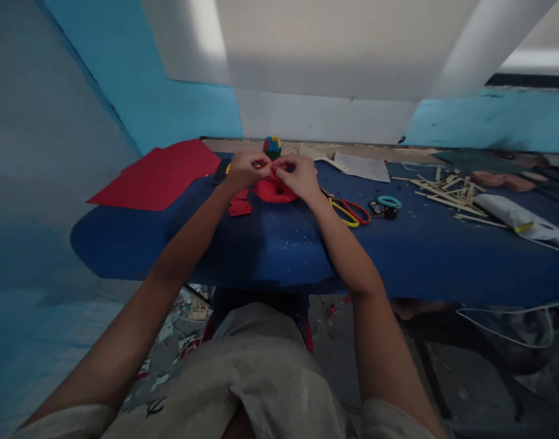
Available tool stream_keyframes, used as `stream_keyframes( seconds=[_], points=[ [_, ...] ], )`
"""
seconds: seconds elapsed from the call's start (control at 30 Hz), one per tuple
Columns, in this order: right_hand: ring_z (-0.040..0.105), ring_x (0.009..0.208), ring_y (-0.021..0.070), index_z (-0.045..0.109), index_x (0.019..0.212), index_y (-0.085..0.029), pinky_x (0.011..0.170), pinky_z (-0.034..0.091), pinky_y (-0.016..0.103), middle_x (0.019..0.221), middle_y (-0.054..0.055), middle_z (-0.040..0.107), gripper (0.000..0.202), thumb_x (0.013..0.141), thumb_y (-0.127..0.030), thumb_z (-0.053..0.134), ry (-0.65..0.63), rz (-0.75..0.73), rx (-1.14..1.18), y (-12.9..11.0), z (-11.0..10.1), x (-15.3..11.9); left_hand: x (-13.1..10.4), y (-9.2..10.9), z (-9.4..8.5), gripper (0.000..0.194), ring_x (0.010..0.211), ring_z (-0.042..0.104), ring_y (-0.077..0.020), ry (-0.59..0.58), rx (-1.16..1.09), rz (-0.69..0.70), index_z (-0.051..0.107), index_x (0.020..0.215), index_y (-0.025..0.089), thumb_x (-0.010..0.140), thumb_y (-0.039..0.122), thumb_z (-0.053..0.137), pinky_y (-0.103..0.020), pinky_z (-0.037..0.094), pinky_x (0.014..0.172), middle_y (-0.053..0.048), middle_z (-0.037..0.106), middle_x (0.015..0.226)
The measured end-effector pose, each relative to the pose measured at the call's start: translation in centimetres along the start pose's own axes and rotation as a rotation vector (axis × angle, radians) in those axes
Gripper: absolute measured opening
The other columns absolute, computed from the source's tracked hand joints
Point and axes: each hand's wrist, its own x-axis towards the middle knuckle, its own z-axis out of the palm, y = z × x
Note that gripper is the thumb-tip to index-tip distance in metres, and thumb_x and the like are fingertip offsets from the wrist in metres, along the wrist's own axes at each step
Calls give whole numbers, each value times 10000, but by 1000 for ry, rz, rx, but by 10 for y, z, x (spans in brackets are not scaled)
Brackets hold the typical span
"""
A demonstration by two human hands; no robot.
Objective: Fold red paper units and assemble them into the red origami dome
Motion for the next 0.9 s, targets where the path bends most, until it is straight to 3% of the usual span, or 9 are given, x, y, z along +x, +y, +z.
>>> stream_keyframes(
  seconds=[0.1, 0.23, 0.5, 0.7, 0.9],
  points=[
    [628, 772, 192, 722, 783, -224, 799, 492, 362, 805, 38, 697, 75, 729, -276, 717, 33, 63, 164, 4, 6, 2, 1, 4, 0, 126, 689, 579, -133, 90, -82, -38, 704, 740, 188, 792, 264, 617, -251, 393, 666, -7, 686, 710],
    [630, 809, 193, 709, 781, -240, 818, 488, 357, 806, 26, 694, 87, 741, -317, 722, 130, 45, 164, 3, 7, 1, 1, 9, -1, 145, 704, 598, -131, 95, -183, -32, 704, 759, 177, 810, 273, 608, -235, 425, 698, -16, 695, 739],
    [632, 986, 252, 700, 814, -280, 984, 437, 440, 940, 41, 726, 93, 801, -352, 643, 187, -129, -120, -2, 4, -2, 1, 16, -3, 60, 692, 614, -125, 15, -323, -89, 704, 756, 165, 757, 206, 661, -225, 471, 684, -25, 710, 734],
    [530, 1223, 320, 709, 981, -303, 1099, 272, 581, 1146, 62, 687, 244, 893, -432, 522, 111, -183, -431, -2, 2, -6, 2, 17, 2, 69, 656, 624, -110, 5, -484, -208, 682, 722, 144, 754, 148, 620, -205, 487, 637, -26, 690, 684],
    [402, 1358, 335, 634, 1210, -313, 1119, 228, 605, 1391, 58, 551, 356, 910, -444, 492, 57, -275, -586, -11, 8, -11, 9, 11, 3, 108, 696, 668, -119, 75, -630, -359, 663, 782, 130, 835, 135, 569, -215, 519, 657, -36, 691, 706]
  ],
)
